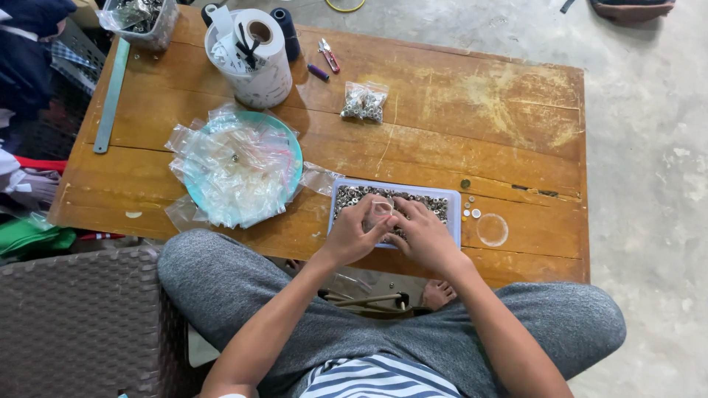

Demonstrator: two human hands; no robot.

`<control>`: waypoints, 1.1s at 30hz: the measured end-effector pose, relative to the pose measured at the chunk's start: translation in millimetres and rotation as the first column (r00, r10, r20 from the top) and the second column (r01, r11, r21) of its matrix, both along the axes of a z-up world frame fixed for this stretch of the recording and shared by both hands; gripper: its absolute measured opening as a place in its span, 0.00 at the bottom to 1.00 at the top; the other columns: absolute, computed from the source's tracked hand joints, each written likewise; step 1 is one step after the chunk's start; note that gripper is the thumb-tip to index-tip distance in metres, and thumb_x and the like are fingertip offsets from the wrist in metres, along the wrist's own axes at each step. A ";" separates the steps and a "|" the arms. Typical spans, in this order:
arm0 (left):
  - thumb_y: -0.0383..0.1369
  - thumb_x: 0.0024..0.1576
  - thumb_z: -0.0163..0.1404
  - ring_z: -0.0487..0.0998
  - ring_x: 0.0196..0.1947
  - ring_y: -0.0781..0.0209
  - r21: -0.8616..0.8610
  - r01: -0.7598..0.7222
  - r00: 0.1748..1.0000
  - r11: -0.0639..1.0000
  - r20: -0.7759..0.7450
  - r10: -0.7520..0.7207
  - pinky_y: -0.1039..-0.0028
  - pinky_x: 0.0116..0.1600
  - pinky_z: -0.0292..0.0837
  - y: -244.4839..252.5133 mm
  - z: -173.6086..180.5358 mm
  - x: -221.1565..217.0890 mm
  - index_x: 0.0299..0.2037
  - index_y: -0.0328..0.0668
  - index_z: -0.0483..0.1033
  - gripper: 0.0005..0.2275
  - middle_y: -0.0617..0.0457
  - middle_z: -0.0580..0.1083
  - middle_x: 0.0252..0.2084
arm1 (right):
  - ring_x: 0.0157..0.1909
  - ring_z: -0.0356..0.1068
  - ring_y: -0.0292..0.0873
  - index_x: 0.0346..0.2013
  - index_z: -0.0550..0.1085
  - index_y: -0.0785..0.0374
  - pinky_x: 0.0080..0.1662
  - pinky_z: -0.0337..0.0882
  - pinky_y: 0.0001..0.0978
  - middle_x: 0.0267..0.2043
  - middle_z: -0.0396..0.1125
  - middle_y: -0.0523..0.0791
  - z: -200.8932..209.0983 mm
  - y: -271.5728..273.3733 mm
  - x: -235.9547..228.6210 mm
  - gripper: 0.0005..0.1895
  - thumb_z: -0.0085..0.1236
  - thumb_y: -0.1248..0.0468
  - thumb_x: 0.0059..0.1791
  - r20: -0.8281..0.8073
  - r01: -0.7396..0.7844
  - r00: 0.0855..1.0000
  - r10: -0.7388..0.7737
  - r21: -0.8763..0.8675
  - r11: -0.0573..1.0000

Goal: The person sorts metal hardware components from a larger tray into small plastic bags and containers by hand.

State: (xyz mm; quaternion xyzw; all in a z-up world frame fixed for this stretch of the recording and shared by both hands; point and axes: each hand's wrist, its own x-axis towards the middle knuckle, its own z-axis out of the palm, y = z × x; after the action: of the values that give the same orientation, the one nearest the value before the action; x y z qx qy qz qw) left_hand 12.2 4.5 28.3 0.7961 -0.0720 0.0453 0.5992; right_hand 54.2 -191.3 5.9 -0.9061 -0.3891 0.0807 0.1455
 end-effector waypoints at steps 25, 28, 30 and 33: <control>0.44 0.59 0.53 0.82 0.24 0.56 0.022 0.145 0.979 0.989 -0.148 -0.141 0.68 0.35 0.76 1.9 -24.2 0.2 0.45 0.52 0.73 0.11 0.52 0.77 0.19 | 0.55 0.73 0.45 0.38 0.79 0.47 0.60 0.68 0.45 0.39 0.76 0.38 -19.1 -23.6 26.3 0.06 0.65 0.56 0.47 0.071 0.003 0.997 -0.006 0.040 0.999; 0.46 0.60 0.53 0.81 0.24 0.54 0.043 0.144 0.979 0.989 -0.151 -0.136 0.67 0.34 0.76 1.6 -27.2 -1.2 0.46 0.51 0.73 0.12 0.53 0.77 0.18 | 0.42 0.75 0.42 0.31 0.72 0.51 0.57 0.69 0.44 0.29 0.72 0.37 -22.3 -22.6 28.0 0.11 0.61 0.51 0.50 0.058 0.059 0.996 -0.062 0.052 0.997; 0.46 0.60 0.52 0.82 0.26 0.55 0.050 0.156 0.976 0.986 -0.160 -0.147 0.68 0.37 0.76 2.6 -24.9 -0.9 0.45 0.52 0.73 0.12 0.54 0.76 0.17 | 0.35 0.75 0.44 0.33 0.70 0.52 0.51 0.71 0.42 0.24 0.69 0.40 -31.6 -22.3 30.1 0.09 0.58 0.54 0.51 -0.025 0.121 0.992 -0.121 -0.019 0.992; 0.46 0.60 0.52 0.82 0.26 0.52 0.067 0.155 0.978 0.986 -0.151 -0.144 0.67 0.37 0.76 2.3 -21.7 -0.4 0.45 0.53 0.73 0.11 0.53 0.76 0.18 | 0.38 0.76 0.52 0.45 0.68 0.55 0.49 0.73 0.48 0.28 0.70 0.46 -9.1 -15.1 25.0 0.10 0.51 0.55 0.54 -0.085 0.139 0.986 -0.143 -0.052 0.989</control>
State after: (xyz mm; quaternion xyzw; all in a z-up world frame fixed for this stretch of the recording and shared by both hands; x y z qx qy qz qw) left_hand 11.8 6.8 6.6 0.8124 -0.0894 -0.0609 0.5730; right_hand 79.2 -206.5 -3.2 -0.9300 -0.3150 0.1192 0.1471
